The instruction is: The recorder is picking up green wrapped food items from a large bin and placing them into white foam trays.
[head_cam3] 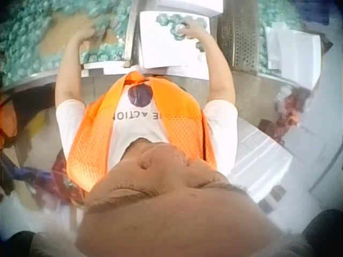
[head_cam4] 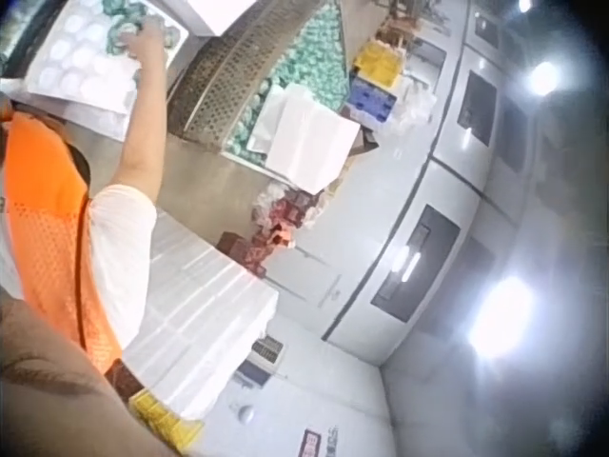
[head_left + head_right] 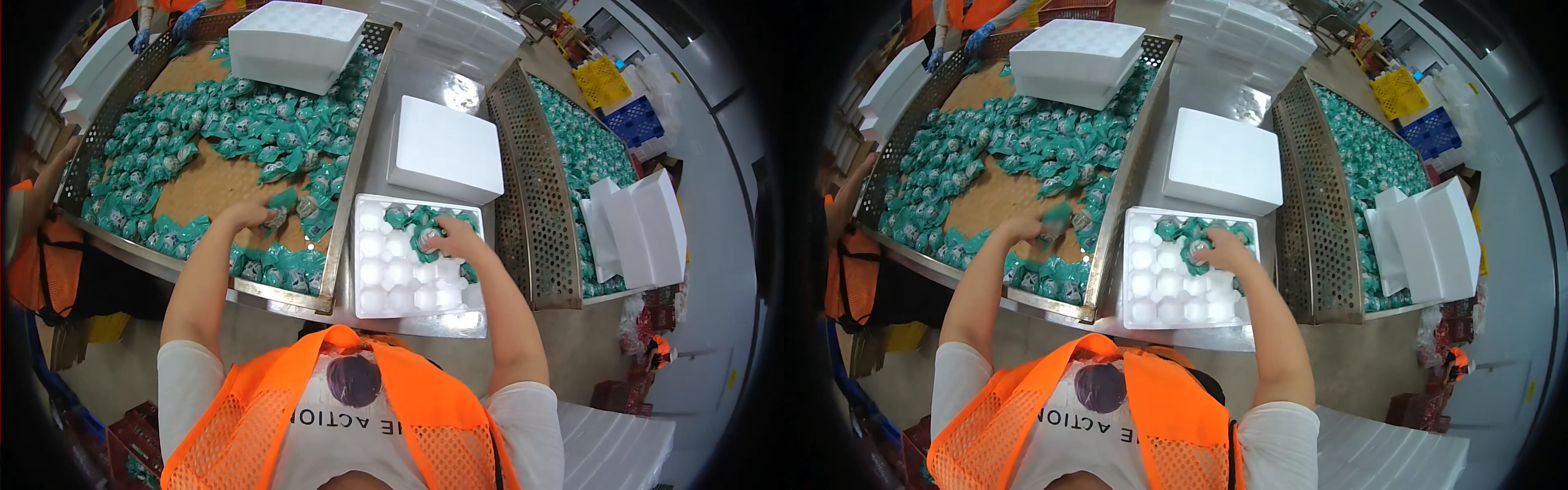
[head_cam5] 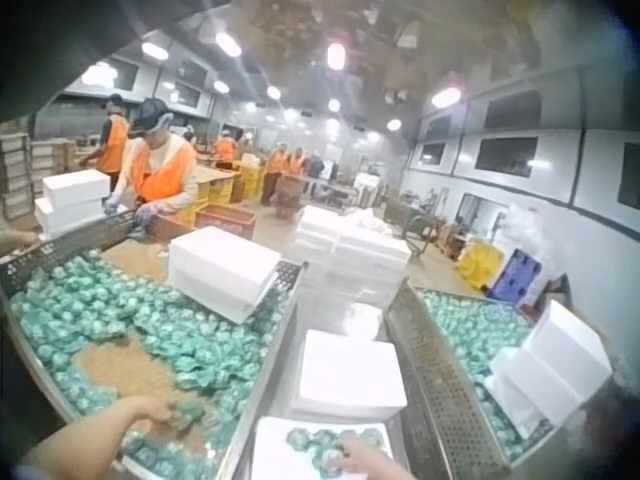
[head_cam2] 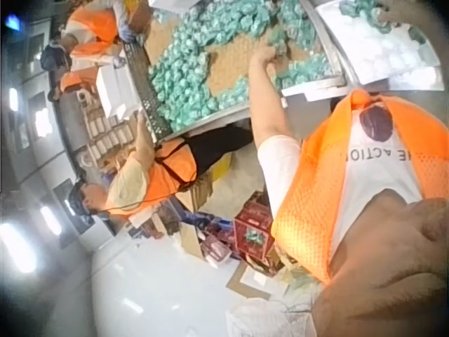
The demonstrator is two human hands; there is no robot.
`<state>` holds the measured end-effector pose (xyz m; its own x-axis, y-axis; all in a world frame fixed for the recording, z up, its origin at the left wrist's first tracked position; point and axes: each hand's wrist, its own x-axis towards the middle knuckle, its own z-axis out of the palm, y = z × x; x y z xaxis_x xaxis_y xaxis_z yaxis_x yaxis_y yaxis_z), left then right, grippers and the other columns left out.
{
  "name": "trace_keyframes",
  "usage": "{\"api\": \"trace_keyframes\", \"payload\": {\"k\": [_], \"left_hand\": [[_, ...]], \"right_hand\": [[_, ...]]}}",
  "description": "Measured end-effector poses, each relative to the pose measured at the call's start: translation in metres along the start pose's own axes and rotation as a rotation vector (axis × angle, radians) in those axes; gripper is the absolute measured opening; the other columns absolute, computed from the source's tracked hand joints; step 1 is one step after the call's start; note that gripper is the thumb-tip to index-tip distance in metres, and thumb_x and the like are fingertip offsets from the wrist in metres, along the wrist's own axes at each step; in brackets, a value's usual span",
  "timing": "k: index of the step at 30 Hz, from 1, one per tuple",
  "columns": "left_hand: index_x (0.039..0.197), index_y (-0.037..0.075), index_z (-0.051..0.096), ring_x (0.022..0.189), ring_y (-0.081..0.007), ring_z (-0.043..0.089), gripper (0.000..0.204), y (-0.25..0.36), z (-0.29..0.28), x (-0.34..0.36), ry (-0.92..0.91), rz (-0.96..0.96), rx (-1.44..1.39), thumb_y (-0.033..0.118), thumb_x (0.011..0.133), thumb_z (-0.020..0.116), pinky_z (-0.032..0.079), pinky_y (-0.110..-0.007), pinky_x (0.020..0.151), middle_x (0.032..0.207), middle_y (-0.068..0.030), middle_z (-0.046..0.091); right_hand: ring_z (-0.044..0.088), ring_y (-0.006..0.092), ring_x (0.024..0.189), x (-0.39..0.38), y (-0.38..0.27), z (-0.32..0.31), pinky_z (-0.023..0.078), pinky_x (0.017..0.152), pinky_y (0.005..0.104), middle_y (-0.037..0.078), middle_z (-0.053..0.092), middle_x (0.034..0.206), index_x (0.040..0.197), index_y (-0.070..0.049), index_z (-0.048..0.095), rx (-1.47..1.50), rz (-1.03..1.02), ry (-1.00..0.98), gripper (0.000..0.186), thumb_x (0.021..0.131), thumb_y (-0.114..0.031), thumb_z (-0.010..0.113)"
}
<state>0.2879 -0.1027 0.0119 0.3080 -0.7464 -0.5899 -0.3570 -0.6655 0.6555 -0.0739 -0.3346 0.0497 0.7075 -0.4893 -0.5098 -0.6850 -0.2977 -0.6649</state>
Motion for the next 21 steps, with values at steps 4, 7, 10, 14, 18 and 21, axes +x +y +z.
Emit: {"api": "trace_keyframes", "payload": {"k": [4, 7, 10, 14, 18, 21], "left_hand": [[0.114, 0.012, 0.046, 0.073, -0.0160, 0.056, 0.035, -0.005, -0.008, -0.003, -0.010, -0.009, -0.266, 0.025, 0.082, 0.050, 0.048, -0.028, 0.057, 0.093, -0.0057, 0.057], [0.108, 0.011, 0.048, 0.074, -0.0152, 0.057, 0.031, 0.013, -0.014, -0.007, -0.033, 0.062, -0.491, 0.023, 0.080, 0.051, 0.047, -0.026, 0.055, 0.090, -0.0053, 0.057], [0.105, 0.012, 0.048, 0.071, -0.0151, 0.058, 0.029, 0.016, -0.018, -0.010, -0.098, 0.130, -0.640, 0.021, 0.078, 0.052, 0.045, -0.024, 0.053, 0.090, -0.0052, 0.057], [0.106, 0.011, 0.046, 0.068, -0.0150, 0.058, 0.030, 0.014, -0.022, -0.015, -0.171, 0.220, -0.791, 0.020, 0.077, 0.053, 0.044, -0.024, 0.053, 0.090, -0.0048, 0.057], [0.110, 0.012, 0.044, 0.068, -0.0140, 0.058, 0.035, 0.017, -0.020, -0.018, -0.279, 0.391, -0.843, 0.017, 0.076, 0.055, 0.045, -0.025, 0.055, 0.092, -0.0041, 0.058], [0.114, 0.012, 0.043, 0.071, -0.0126, 0.058, 0.041, 0.023, -0.022, -0.021, -0.271, 0.334, -0.857, 0.013, 0.075, 0.056, 0.045, -0.024, 0.057, 0.095, -0.0041, 0.058]], "right_hand": [[0.054, 0.0352, 0.085, -0.006, -0.018, 0.051, 0.045, 0.072, 0.0402, 0.017, 0.052, 0.096, 0.101, -0.001, 0.054, -0.572, -0.174, 0.420, 0.041, 0.067, -0.022, 0.063], [0.055, 0.0353, 0.082, -0.009, -0.010, 0.060, 0.045, 0.070, 0.0410, 0.017, 0.052, 0.094, 0.099, -0.001, 0.053, -0.592, -0.170, 0.572, 0.039, 0.067, -0.022, 0.063], [0.055, 0.0350, 0.080, -0.015, -0.010, 0.044, 0.046, 0.068, 0.0418, 0.016, 0.052, 0.092, 0.097, -0.002, 0.053, -0.525, -0.234, 0.576, 0.035, 0.068, -0.020, 0.062], [0.056, 0.0321, 0.078, -0.011, -0.018, 0.045, 0.047, 0.065, 0.0411, 0.013, 0.053, 0.090, 0.095, -0.002, 0.054, -0.725, -0.217, 0.422, 0.031, 0.068, -0.016, 0.061], [0.056, 0.0298, 0.079, -0.010, -0.013, 0.057, 0.047, 0.066, 0.0393, 0.013, 0.053, 0.090, 0.089, -0.003, 0.056, -0.798, -0.234, 0.498, 0.024, 0.067, -0.012, 0.060], [0.055, 0.0303, 0.078, -0.006, -0.009, 0.045, 0.047, 0.065, 0.0385, 0.011, 0.050, 0.087, 0.084, -0.006, 0.056, -0.745, -0.232, 0.413, 0.024, 0.062, -0.011, 0.064]]}}
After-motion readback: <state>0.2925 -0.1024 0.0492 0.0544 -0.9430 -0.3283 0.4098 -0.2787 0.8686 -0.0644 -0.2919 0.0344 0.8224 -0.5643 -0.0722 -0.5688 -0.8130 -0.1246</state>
